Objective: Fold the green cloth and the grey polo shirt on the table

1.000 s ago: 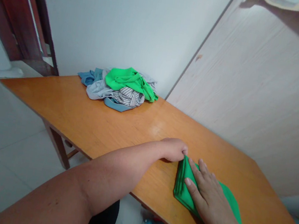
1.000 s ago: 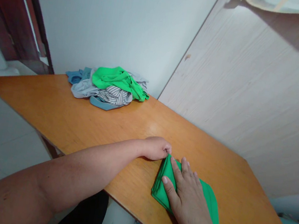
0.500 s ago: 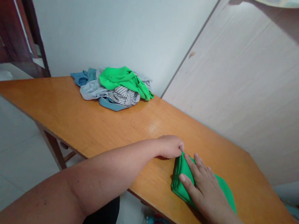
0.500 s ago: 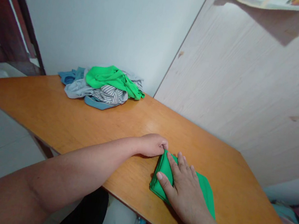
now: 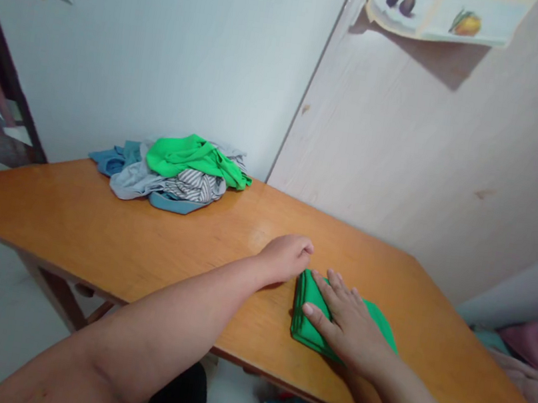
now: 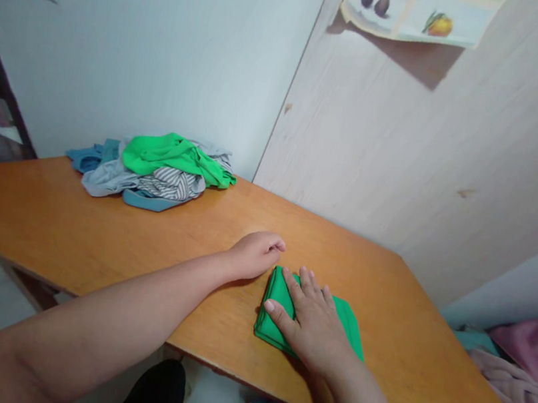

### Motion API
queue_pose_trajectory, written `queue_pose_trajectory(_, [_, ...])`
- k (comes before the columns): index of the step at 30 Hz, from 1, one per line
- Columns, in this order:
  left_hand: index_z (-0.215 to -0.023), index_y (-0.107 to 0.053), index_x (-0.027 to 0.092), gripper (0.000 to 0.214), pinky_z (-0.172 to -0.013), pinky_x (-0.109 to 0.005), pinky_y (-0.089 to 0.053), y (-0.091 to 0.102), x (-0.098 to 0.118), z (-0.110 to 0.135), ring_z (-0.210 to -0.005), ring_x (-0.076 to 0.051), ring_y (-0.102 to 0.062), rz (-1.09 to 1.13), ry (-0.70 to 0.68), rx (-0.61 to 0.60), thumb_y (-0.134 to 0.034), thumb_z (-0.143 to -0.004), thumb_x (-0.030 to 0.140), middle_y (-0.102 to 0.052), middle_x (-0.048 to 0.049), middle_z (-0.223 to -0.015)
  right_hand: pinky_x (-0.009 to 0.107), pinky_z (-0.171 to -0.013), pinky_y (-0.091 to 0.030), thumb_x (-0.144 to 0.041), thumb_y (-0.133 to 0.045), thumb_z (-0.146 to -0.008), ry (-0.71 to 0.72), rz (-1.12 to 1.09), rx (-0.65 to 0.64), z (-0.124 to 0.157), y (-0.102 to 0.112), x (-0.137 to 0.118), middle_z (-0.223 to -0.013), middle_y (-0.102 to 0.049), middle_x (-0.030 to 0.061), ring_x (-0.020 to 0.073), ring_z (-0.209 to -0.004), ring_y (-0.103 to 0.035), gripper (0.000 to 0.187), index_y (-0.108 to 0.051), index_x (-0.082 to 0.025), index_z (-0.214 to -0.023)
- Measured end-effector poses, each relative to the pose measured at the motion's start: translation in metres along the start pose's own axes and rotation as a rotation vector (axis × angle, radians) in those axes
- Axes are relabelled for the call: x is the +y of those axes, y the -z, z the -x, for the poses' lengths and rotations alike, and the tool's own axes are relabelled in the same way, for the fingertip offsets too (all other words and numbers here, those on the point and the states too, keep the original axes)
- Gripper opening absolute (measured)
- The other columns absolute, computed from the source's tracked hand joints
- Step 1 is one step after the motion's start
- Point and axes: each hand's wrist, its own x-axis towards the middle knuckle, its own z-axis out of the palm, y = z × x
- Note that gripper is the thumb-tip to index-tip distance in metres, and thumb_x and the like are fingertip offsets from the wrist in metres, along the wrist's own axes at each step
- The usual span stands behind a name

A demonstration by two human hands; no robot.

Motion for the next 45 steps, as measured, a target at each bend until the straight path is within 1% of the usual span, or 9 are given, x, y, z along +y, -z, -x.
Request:
queue_pose_trajectory(5, [-0.097, -0.066, 0.018, 0.024, -0.085, -0.029, -0.048, 0.003, 0.017, 0.006, -0.095, -0.018, -0.062, 0.016, -0.13, 0.045, -0.044, -0.096, 0.027, -0.069, -0.0052, -0.098, 0.058, -0.119, -0.019, -0.068, -0.024, -0.096, -0.122, -0.203, 0.099, 0.004, 0.017, 0.02, -0.16, -0.028, 0.0065, 0.0277, -0.149, -0.018, 0.071, -0.031, -0.028, -0.154])
queue_pose_trajectory(8, [-0.104, -0.066, 0.018, 0.031, -0.091, -0.031, -0.047, 0.001, 0.031, 0.011, -0.102, -0.019, -0.061, 0.031, -0.206, 0.054, -0.04, -0.1, 0.034, -0.068, -0.0073, -0.105, 0.058, -0.119, -0.018, -0.069, -0.023, -0.096, -0.236, -0.293, 0.173, 0.012, 0.03, 0.041, -0.158, -0.032, 0.0082, 0.0282, -0.149, -0.02, 0.074, -0.039, -0.023, -0.151])
queue_pose_trajectory(12, [-0.12, -0.063, 0.018, 0.044, -0.102, -0.036, -0.042, -0.003, 0.049, 0.02, -0.114, -0.021, -0.058, -0.003, -0.271, -0.035, -0.033, -0.103, 0.045, -0.067, -0.0091, -0.12, 0.057, -0.12, -0.019, -0.072, -0.022, -0.094, -0.335, -0.323, 0.212, 0.023, 0.037, 0.063, -0.157, -0.034, 0.0109, 0.0282, -0.148, -0.023, 0.079, -0.043, -0.018, -0.149])
queue_pose_trajectory(15, [-0.132, -0.057, 0.021, 0.051, -0.113, -0.046, -0.03, -0.006, 0.06, 0.029, -0.125, -0.024, -0.053, -0.081, -0.279, -0.129, -0.027, -0.103, 0.051, -0.062, -0.0083, -0.133, 0.056, -0.119, -0.022, -0.073, -0.021, -0.094, -0.352, -0.304, 0.208, 0.028, 0.034, 0.071, -0.156, -0.036, 0.0112, 0.028, -0.147, -0.026, 0.08, -0.045, -0.019, -0.148])
queue_pose_trajectory(19, [-0.147, -0.041, 0.022, 0.061, -0.119, -0.056, -0.008, -0.008, 0.066, 0.038, -0.143, -0.026, -0.034, -0.174, -0.282, -0.254, -0.021, -0.102, 0.058, -0.043, -0.0091, -0.153, 0.056, -0.119, -0.022, -0.074, -0.017, -0.093, -0.364, -0.261, 0.174, 0.028, 0.027, 0.069, -0.156, -0.035, 0.0107, 0.0285, -0.148, -0.024, 0.082, -0.045, -0.019, -0.148])
queue_pose_trajectory(22, [-0.152, -0.035, 0.02, 0.068, -0.119, -0.057, -0.004, -0.01, 0.064, 0.041, -0.149, -0.027, -0.022, -0.206, -0.276, -0.329, -0.02, -0.1, 0.062, -0.031, -0.0111, -0.159, 0.059, -0.119, -0.018, -0.073, -0.015, -0.094, -0.355, -0.223, 0.12, 0.026, 0.022, 0.06, -0.157, -0.034, 0.0109, 0.0295, -0.148, -0.021, 0.082, -0.044, -0.019, -0.148])
queue_pose_trajectory(25, [-0.153, -0.032, 0.02, 0.072, -0.119, -0.058, -0.001, -0.012, 0.06, 0.042, -0.151, -0.028, -0.015, -0.241, -0.28, -0.358, -0.022, -0.098, 0.065, -0.025, -0.0118, -0.161, 0.063, -0.117, -0.015, -0.071, -0.015, -0.095, -0.334, -0.172, 0.064, 0.028, 0.017, 0.05, -0.159, -0.031, 0.0105, 0.0305, -0.149, -0.018, 0.079, -0.04, -0.02, -0.15])
queue_pose_trajectory(32, [-0.154, -0.031, 0.017, 0.078, -0.118, -0.06, -0.001, -0.015, 0.058, 0.043, -0.151, -0.03, -0.013, -0.287, -0.256, -0.418, -0.024, -0.096, 0.068, -0.023, -0.0142, -0.161, 0.062, -0.118, -0.014, -0.069, -0.013, -0.096, -0.388, -0.139, 0.047, 0.036, 0.005, 0.041, -0.162, -0.024, 0.01, 0.0287, -0.15, -0.014, 0.079, -0.027, -0.019, -0.156])
queue_pose_trajectory(45, [-0.154, -0.031, 0.012, 0.081, -0.119, -0.057, -0.001, -0.006, 0.068, 0.04, -0.15, -0.031, -0.016, -0.341, -0.223, -0.52, -0.022, -0.096, 0.067, -0.025, -0.0161, -0.16, 0.061, -0.119, -0.01, -0.069, -0.014, -0.096, -0.424, -0.179, 0.011, 0.035, -0.006, 0.048, -0.163, -0.021, 0.0059, 0.0275, -0.151, -0.01, 0.078, -0.023, -0.021, -0.157])
